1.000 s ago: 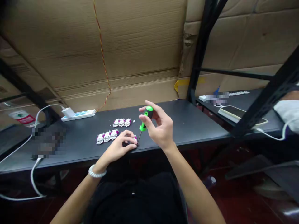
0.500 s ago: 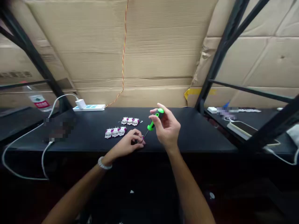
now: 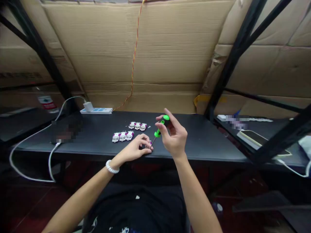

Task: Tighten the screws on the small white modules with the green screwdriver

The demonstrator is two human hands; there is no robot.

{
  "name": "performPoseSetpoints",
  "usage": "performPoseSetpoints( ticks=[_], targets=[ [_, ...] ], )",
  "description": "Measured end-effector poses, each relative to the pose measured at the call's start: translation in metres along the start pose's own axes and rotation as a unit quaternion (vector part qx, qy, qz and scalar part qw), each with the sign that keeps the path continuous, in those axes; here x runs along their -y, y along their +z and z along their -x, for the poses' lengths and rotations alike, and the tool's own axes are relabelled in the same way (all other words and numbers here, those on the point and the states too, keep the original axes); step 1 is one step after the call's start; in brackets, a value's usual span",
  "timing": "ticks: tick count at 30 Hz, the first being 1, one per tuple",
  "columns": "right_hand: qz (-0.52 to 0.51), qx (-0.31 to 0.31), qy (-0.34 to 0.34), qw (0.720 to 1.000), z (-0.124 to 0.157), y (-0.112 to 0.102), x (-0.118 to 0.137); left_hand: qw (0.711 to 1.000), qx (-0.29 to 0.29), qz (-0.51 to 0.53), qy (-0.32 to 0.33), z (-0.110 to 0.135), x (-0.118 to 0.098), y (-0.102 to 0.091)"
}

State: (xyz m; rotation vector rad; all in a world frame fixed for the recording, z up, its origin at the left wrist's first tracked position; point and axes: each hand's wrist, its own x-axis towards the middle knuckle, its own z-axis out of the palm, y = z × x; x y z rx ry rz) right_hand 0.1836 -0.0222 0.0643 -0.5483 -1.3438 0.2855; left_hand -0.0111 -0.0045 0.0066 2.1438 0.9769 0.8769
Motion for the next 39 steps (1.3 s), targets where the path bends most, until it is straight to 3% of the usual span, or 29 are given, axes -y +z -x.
performPoseSetpoints(
  ticks=[18, 25, 34, 39],
  targets=[
    [0.075, 0.019, -0.037, 0.996, 0.0025, -0.0035, -0.0049, 1.000, -0.002, 0.002, 0.008, -0.0009, 0.0053, 0.0027],
    [0.125, 0.066, -0.072, 0.987, 0.0004, -0.0057, -0.0030, 1.000, -0.002, -0.006, 0.012, -0.0011, 0.0032, 0.0015],
    [0.083, 0.008, -0.087, 0.993, 0.0028, -0.0046, -0.0014, 1.000, -0.005, -0.002, 0.003, -0.0028, 0.0060, 0.0019],
    [0.068, 0.014, -0.079, 0.994, 0.0042, -0.0006, -0.0027, 1.000, 0.000, 0.002, 0.003, -0.0028, 0.0027, 0.0004]
  ],
)
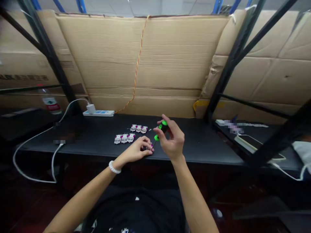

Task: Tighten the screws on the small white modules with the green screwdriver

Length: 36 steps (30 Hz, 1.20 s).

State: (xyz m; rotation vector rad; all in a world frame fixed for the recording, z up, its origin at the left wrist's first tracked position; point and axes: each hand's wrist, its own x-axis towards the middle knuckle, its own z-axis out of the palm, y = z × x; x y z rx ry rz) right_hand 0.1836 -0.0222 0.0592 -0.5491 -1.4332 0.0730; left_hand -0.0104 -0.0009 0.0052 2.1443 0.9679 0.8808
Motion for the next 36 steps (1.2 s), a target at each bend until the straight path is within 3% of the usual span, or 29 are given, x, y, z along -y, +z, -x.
performPoseSetpoints(
  ticks=[8, 15, 23, 29, 31, 34, 36],
  targets=[
    [0.019, 0.009, 0.022, 1.000, 0.001, 0.001, -0.002, 1.000, -0.001, 0.001, 0.000, 0.000, 0.002, 0.001],
    [0.053, 0.021, -0.016, 0.998, -0.003, -0.002, 0.000, 1.000, -0.006, -0.007, 0.009, 0.000, 0.001, 0.001],
    [-0.002, 0.110, 0.080, 0.991, -0.006, 0.003, 0.004, 1.000, -0.019, -0.006, 0.021, 0.001, -0.001, 0.000],
    [0.120, 0.046, -0.014, 0.992, -0.020, 0.017, 0.001, 0.999, -0.024, -0.011, 0.019, 0.001, -0.003, 0.002],
    [0.082, 0.060, -0.012, 0.995, -0.022, 0.016, 0.000, 0.999, -0.025, -0.017, 0.020, 0.001, -0.004, 0.002],
    [-0.031, 0.091, 0.049, 0.994, -0.022, 0.014, 0.000, 0.999, -0.026, -0.020, 0.018, 0.001, -0.005, 0.001],
    [-0.034, 0.086, 0.070, 0.993, -0.024, 0.013, -0.001, 0.999, -0.026, -0.014, 0.017, 0.001, -0.005, 0.001]
  ],
)
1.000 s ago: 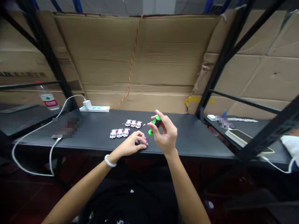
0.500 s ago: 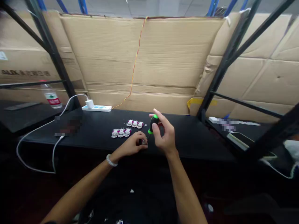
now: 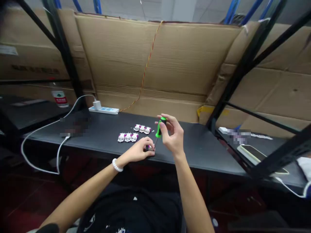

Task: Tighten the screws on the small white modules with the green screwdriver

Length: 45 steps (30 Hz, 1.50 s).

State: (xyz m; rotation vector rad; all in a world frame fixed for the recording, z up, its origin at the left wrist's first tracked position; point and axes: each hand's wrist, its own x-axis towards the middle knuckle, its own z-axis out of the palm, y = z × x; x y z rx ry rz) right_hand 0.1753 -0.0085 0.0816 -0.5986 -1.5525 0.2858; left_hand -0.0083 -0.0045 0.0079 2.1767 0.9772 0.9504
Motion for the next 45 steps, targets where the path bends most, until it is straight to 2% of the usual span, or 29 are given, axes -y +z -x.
performPoseSetpoints(
  ticks=[4, 6, 8, 11, 13, 16, 18, 20, 22, 24, 30, 34, 36, 41, 43, 45],
  targets=[
    [0.139, -0.015, -0.045, 0.989, -0.008, -0.005, 0.002, 1.000, 0.003, 0.016, 0.001, 0.000, 0.002, -0.001],
    [0.163, 0.004, -0.062, 0.985, -0.011, -0.008, 0.003, 1.000, 0.011, 0.023, 0.002, 0.000, 0.004, -0.002],
    [0.128, 0.041, -0.061, 0.989, -0.012, -0.012, 0.005, 0.999, 0.019, 0.028, 0.002, -0.001, 0.005, -0.003],
    [0.024, 0.102, -0.015, 0.994, -0.011, -0.016, 0.007, 0.999, 0.026, 0.028, 0.001, -0.001, 0.007, -0.005],
    [0.013, 0.093, 0.002, 0.996, -0.011, -0.016, 0.007, 0.999, 0.030, 0.031, 0.003, 0.000, 0.007, -0.006],
    [0.112, 0.035, -0.031, 0.993, -0.013, -0.014, 0.007, 0.999, 0.035, 0.038, -0.004, 0.000, 0.006, -0.006],
    [0.154, 0.040, -0.049, 0.986, -0.015, -0.012, 0.006, 0.999, 0.031, 0.039, -0.012, 0.000, 0.005, -0.006],
    [0.114, 0.091, -0.042, 0.988, -0.014, -0.012, 0.003, 0.999, 0.028, 0.037, -0.012, 0.000, 0.006, -0.006],
    [0.031, 0.150, -0.019, 0.988, -0.013, -0.013, -0.001, 0.999, 0.027, 0.034, -0.006, 0.000, 0.006, -0.005],
    [-0.022, 0.173, 0.003, 0.985, -0.013, -0.015, -0.003, 0.999, 0.027, 0.031, -0.001, 0.000, 0.006, -0.005],
    [0.097, 0.102, -0.067, 0.988, -0.016, -0.014, 0.004, 0.999, 0.023, 0.030, -0.002, 0.000, 0.007, -0.004],
    [-0.001, 0.157, -0.014, 0.987, -0.018, -0.016, 0.010, 0.999, 0.027, 0.034, 0.001, -0.001, 0.007, -0.005],
    [-0.017, 0.165, 0.006, 0.986, -0.020, -0.018, 0.012, 0.999, 0.028, 0.038, 0.003, -0.001, 0.007, -0.005],
    [0.142, 0.097, -0.063, 0.983, -0.023, -0.016, 0.017, 0.999, 0.028, 0.032, 0.001, -0.001, 0.008, -0.004],
    [0.112, 0.115, -0.065, 0.985, -0.021, -0.014, 0.016, 0.999, 0.024, 0.034, -0.001, -0.001, 0.009, -0.003],
    [0.033, 0.144, -0.026, 0.989, -0.017, -0.013, 0.012, 0.999, 0.021, 0.034, -0.001, -0.001, 0.010, -0.003]
  ],
)
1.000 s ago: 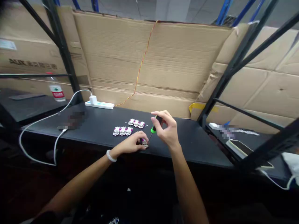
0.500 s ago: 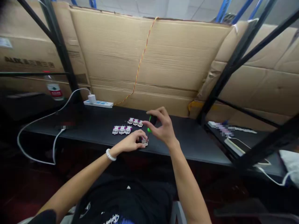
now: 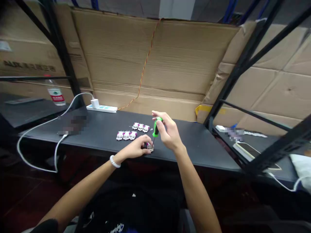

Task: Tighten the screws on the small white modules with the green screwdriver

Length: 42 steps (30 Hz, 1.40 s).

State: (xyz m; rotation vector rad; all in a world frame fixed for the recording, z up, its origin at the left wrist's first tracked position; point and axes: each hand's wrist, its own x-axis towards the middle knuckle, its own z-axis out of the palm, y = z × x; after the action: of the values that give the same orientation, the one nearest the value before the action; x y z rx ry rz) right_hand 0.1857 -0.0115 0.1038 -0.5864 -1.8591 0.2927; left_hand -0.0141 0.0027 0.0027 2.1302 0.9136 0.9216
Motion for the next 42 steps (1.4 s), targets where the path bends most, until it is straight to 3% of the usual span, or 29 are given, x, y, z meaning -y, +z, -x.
performPoseSetpoints(
  ticks=[2, 4, 8, 10, 13, 17, 19, 23, 26, 29, 36, 40, 42],
  targets=[
    [-0.077, 0.006, 0.047, 0.996, 0.002, 0.004, -0.005, 1.000, 0.006, -0.001, 0.001, 0.000, 0.000, 0.000],
    [-0.088, -0.024, 0.081, 0.993, 0.001, 0.008, -0.012, 1.000, 0.012, -0.005, 0.002, 0.000, -0.001, -0.001],
    [0.100, -0.137, 0.041, 0.985, -0.002, 0.015, -0.021, 1.000, 0.013, -0.012, 0.003, 0.000, -0.003, -0.002],
    [0.162, -0.155, -0.004, 0.975, -0.002, 0.016, -0.024, 1.000, 0.011, -0.013, -0.001, 0.000, -0.004, -0.002],
    [0.069, -0.083, -0.009, 0.994, 0.000, 0.012, -0.024, 1.000, 0.009, -0.011, -0.006, 0.000, -0.003, -0.002],
    [-0.077, 0.008, 0.060, 0.995, -0.001, 0.005, -0.023, 1.000, 0.011, -0.012, 0.001, 0.000, -0.003, -0.002],
    [-0.045, -0.006, 0.068, 0.997, -0.003, 0.004, -0.021, 1.000, 0.012, -0.009, 0.001, 0.000, -0.004, -0.002],
    [0.102, -0.063, -0.003, 0.993, -0.003, 0.004, -0.016, 1.000, 0.009, -0.006, -0.004, 0.001, -0.005, -0.002],
    [0.036, -0.022, -0.024, 0.999, 0.001, 0.005, -0.016, 1.000, 0.006, -0.010, -0.002, 0.001, -0.005, -0.002],
    [-0.058, 0.025, 0.013, 0.998, 0.001, 0.003, -0.017, 1.000, 0.010, -0.009, -0.002, 0.001, -0.004, -0.002],
    [0.093, -0.049, -0.005, 0.994, -0.005, -0.001, -0.009, 1.000, 0.016, -0.011, -0.002, 0.001, -0.004, -0.001],
    [-0.046, 0.016, 0.028, 0.998, 0.000, 0.000, -0.009, 1.000, 0.010, -0.007, 0.005, 0.001, -0.004, -0.001],
    [-0.075, 0.010, 0.054, 0.996, 0.000, 0.002, -0.011, 1.000, 0.013, -0.008, 0.007, 0.001, -0.004, -0.002]
  ],
)
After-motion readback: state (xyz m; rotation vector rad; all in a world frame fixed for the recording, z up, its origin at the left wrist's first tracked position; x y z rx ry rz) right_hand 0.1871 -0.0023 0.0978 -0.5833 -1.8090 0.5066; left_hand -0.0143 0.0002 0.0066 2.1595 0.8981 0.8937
